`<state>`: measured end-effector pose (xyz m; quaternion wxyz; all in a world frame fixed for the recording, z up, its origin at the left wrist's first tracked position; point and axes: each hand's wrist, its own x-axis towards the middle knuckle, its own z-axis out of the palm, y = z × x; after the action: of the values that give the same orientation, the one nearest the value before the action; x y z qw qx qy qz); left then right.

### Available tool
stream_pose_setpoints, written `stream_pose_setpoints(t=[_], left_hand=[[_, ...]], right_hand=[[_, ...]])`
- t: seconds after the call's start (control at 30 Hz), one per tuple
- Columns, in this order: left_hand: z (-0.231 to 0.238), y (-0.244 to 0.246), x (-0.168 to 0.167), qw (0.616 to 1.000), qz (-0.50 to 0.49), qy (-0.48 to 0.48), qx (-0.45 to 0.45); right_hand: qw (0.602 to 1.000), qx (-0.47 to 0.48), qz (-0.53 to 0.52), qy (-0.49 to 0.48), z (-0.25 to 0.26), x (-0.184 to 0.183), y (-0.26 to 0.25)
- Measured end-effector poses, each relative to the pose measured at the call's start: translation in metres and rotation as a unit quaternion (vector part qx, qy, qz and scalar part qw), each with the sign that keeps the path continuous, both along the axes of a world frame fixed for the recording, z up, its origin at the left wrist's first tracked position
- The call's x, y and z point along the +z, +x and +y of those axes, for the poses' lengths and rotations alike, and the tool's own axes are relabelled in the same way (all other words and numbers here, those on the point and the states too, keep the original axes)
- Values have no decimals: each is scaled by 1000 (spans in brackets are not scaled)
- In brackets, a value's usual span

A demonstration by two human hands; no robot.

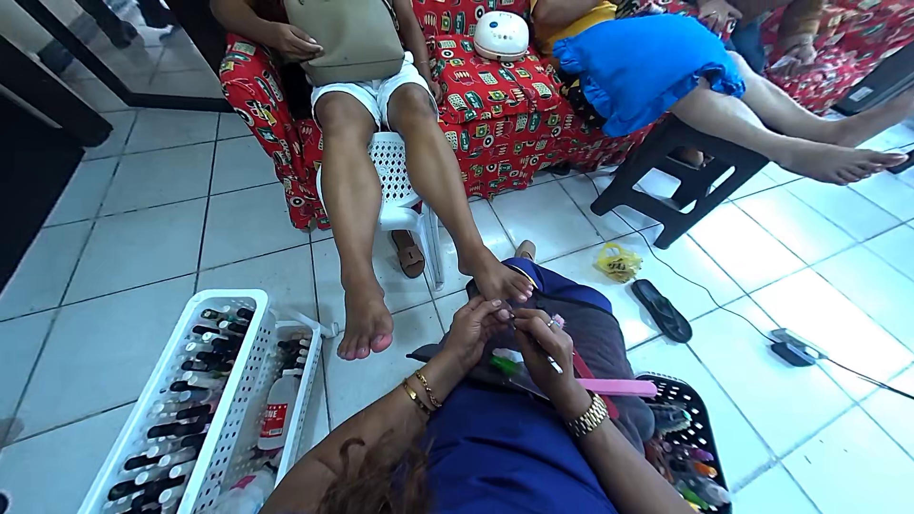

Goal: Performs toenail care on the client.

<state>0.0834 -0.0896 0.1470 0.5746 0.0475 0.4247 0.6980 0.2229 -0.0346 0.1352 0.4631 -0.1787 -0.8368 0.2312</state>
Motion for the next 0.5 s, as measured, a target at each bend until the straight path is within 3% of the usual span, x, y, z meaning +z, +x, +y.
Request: stream_pose_setpoints(t=[0.5], left_hand=[[-3, -3, -1, 998, -50, 21, -13]], right_hand=[[969, 103, 107, -199, 3, -3, -1]])
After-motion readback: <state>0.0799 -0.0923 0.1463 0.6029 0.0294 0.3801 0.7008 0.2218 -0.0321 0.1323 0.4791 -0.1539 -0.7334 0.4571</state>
